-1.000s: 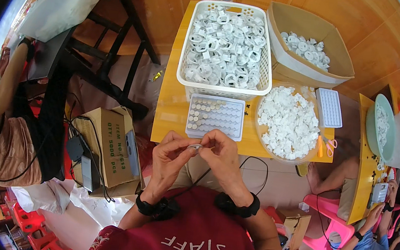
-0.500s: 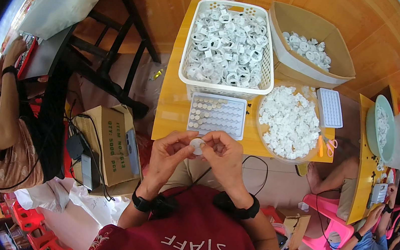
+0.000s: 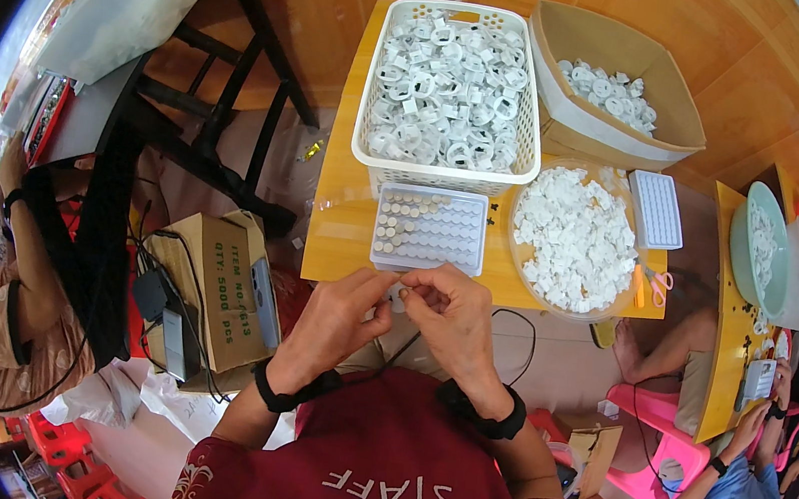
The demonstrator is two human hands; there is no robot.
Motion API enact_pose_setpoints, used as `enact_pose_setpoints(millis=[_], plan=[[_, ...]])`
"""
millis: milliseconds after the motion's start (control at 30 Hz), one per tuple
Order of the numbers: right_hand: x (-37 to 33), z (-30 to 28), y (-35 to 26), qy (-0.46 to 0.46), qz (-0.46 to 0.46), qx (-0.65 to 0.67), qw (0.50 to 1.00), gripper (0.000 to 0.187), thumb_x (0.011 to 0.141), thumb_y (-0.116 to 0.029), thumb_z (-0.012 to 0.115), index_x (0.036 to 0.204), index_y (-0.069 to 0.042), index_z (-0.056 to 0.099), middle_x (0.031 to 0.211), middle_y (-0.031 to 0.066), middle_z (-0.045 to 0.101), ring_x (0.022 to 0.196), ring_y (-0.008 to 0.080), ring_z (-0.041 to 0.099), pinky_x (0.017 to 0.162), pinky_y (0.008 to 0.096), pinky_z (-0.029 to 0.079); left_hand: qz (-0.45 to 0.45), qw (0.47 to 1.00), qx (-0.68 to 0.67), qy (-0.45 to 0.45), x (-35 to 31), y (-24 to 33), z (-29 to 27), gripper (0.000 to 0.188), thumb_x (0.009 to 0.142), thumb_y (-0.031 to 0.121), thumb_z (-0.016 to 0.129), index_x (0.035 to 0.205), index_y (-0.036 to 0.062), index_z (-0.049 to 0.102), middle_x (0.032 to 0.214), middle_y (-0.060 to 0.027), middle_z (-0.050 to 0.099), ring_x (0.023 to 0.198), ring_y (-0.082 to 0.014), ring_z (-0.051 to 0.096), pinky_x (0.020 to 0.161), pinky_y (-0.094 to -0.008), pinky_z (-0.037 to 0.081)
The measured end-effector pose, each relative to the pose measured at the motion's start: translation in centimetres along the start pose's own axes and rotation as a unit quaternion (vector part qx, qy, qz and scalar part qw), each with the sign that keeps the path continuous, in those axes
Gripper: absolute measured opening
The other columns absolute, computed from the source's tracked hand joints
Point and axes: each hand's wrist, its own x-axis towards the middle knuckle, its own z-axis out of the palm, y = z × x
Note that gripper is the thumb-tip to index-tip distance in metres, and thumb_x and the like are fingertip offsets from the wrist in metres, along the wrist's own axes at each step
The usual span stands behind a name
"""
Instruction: The recorder is assembling small plastic components, possibly for shoe manufacturing or small electronics, by placing them into a tray.
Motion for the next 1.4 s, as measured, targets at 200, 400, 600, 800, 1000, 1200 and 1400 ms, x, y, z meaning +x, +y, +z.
enact_pose_setpoints(millis=[200, 400, 600, 800, 1000, 1200, 1400], plan=[[0.1, 0.0, -0.5, 0.001, 0.013, 0.021, 1.000, 0.011, 0.073, 0.003, 0.061, 0.084, 0.004, 0.063, 0.073, 0.0056, 0.058, 0.059, 0.0078, 0.055, 0.053, 0.0196, 0.044, 0.024, 0.999, 0.022, -0.009, 0.0, 0.0, 0.0, 0.038, 0.062, -0.005, 0.061, 0.099, -0.0008, 0.053, 0.074, -0.0128, 0.052, 0.065, -0.0300, 0.056, 0.055, -0.0364, 0.045], [0.3, 0.1, -0.2, 0.003, 0.010, 0.031, 0.999, 0.013, 0.074, 0.002, 0.061, 0.086, 0.004, 0.063, 0.071, 0.0075, 0.060, 0.056, 0.0090, 0.057, 0.050, 0.0204, 0.046, 0.049, 0.998, 0.049, -0.001, 0.1, -0.3, -0.1, 0.033, 0.062, -0.005, 0.061, 0.094, -0.0008, 0.052, 0.070, -0.0121, 0.049, 0.062, -0.0291, 0.055, 0.053, -0.0364, 0.044], [0.3, 0.3, 0.2, -0.006, 0.027, 0.053, 0.998, 0.012, 0.074, 0.001, 0.060, 0.086, 0.005, 0.063, 0.070, 0.0074, 0.062, 0.056, 0.0089, 0.058, 0.051, 0.0199, 0.047, 0.054, 0.997, 0.051, 0.008, -0.2, -0.8, 0.0, 0.033, 0.062, -0.005, 0.061, 0.094, 0.0001, 0.053, 0.070, -0.0121, 0.049, 0.061, -0.0296, 0.054, 0.052, -0.0372, 0.044], [0.1, 1.1, -0.2, 0.014, 0.031, 0.073, 0.997, 0.012, 0.076, 0.000, 0.062, 0.087, 0.003, 0.062, 0.074, 0.0062, 0.060, 0.064, 0.0095, 0.059, 0.056, 0.0208, 0.049, -0.050, 0.993, -0.102, 0.042, 0.3, -0.9, -0.8, 0.025, 0.069, -0.005, 0.059, 0.093, 0.0005, 0.059, 0.069, -0.0074, 0.052, 0.063, -0.0176, 0.057, 0.057, -0.0258, 0.049], [0.2, 1.7, -0.2, 0.035, -0.101, 0.036, 0.994, 0.014, 0.075, 0.002, 0.061, 0.089, 0.002, 0.060, 0.079, 0.0064, 0.057, 0.071, 0.0120, 0.060, 0.061, 0.0216, 0.050, -0.225, 0.807, -0.542, 0.066, -0.1, -1.3, -0.4, 0.021, 0.078, -0.004, 0.054, 0.097, 0.0021, 0.061, 0.089, -0.0040, 0.059, 0.076, -0.0122, 0.057, 0.068, -0.0249, 0.050], [-0.1, 2.4, -0.7, 0.057, -0.164, -0.036, 0.984, 0.014, 0.074, 0.005, 0.061, 0.087, 0.001, 0.060, 0.078, 0.0086, 0.057, 0.071, 0.0147, 0.060, 0.063, 0.0234, 0.051, -0.271, 0.712, -0.644, 0.069, -0.5, -1.2, -0.1, 0.020, 0.079, 0.000, 0.053, 0.099, 0.0017, 0.059, 0.092, -0.0057, 0.059, 0.078, -0.0127, 0.057, 0.072, -0.0265, 0.048], [-0.3, 2.9, -0.8, 0.076, -0.193, -0.053, 0.977, 0.016, 0.072, 0.006, 0.061, 0.087, 0.000, 0.059, 0.078, 0.0096, 0.056, 0.069, 0.0163, 0.060, 0.062, 0.0244, 0.051, -0.261, 0.723, -0.633, 0.092, -0.6, -0.5, -0.2, 0.019, 0.080, 0.000, 0.052, 0.097, 0.0017, 0.059, 0.093, -0.0056, 0.058, 0.083, -0.0137, 0.056, 0.074, -0.0277, 0.046]])
